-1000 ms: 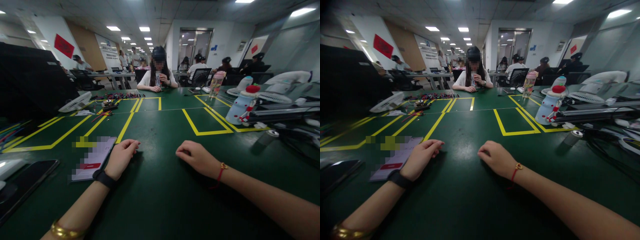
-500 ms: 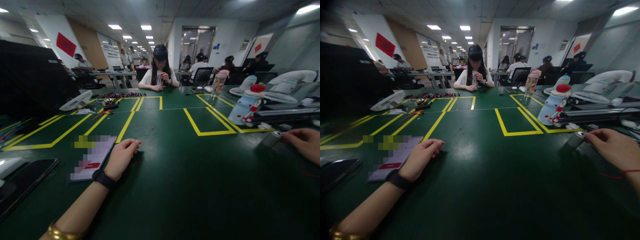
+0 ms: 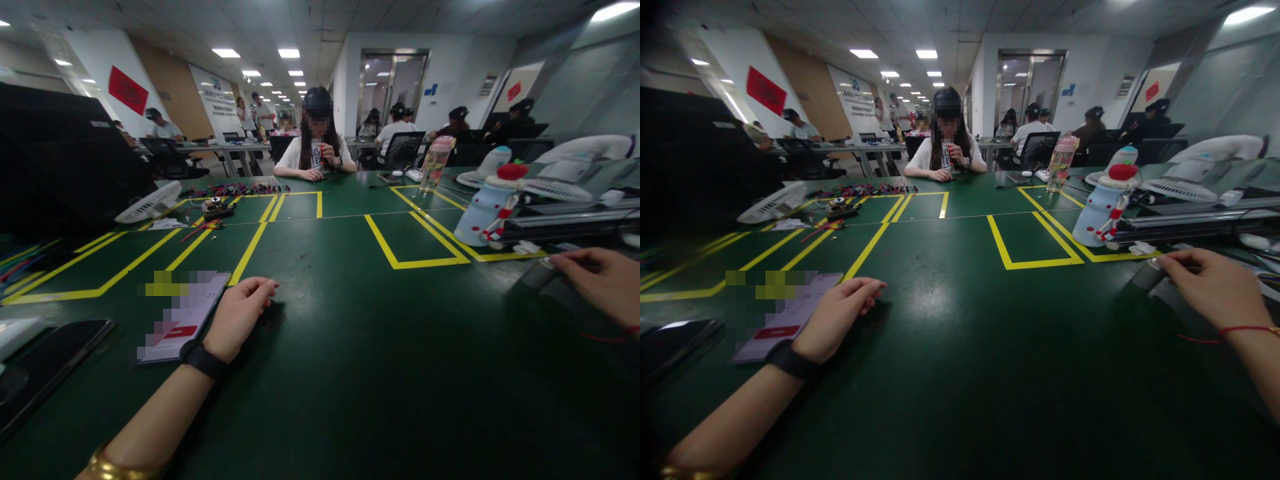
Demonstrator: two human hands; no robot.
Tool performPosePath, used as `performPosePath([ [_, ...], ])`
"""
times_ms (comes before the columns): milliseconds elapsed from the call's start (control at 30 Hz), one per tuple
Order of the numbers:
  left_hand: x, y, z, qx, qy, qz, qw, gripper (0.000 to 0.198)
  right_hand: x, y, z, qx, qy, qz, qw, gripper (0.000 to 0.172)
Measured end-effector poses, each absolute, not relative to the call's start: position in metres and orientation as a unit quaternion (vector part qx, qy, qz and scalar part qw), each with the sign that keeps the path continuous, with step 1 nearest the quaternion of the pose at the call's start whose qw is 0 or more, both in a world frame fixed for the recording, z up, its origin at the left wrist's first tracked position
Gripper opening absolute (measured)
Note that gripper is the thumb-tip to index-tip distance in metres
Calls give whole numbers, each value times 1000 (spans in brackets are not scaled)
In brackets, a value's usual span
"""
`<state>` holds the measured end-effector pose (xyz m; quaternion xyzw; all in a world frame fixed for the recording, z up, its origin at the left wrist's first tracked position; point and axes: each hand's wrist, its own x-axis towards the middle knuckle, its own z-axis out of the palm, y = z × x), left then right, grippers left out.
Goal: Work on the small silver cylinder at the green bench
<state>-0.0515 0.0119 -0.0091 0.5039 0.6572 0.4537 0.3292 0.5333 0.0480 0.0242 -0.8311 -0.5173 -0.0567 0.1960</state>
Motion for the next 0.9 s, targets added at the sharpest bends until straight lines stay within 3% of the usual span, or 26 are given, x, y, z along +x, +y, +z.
performPosePath([
  [267,-51,13,-9,503,658,453,329,32,518,40,25,-821,-500,14,275,44],
  [467,-51,12,-7,505,655,454,331,32,526,42,20,-827,-527,-24,195,53],
  [567,-51,11,-7,506,656,453,330,32,527,46,15,-827,-520,-19,212,52],
  [667,-50,11,-7,510,658,447,327,34,509,44,11,-817,-518,-34,251,51],
  [733,-50,12,-7,515,661,441,322,35,482,40,10,-766,-555,-41,322,50],
  [833,-48,11,-5,531,664,427,308,36,418,28,7,-641,-631,30,436,54],
  [900,-44,9,-2,552,661,412,299,35,368,19,4,-573,-682,97,443,55],
])
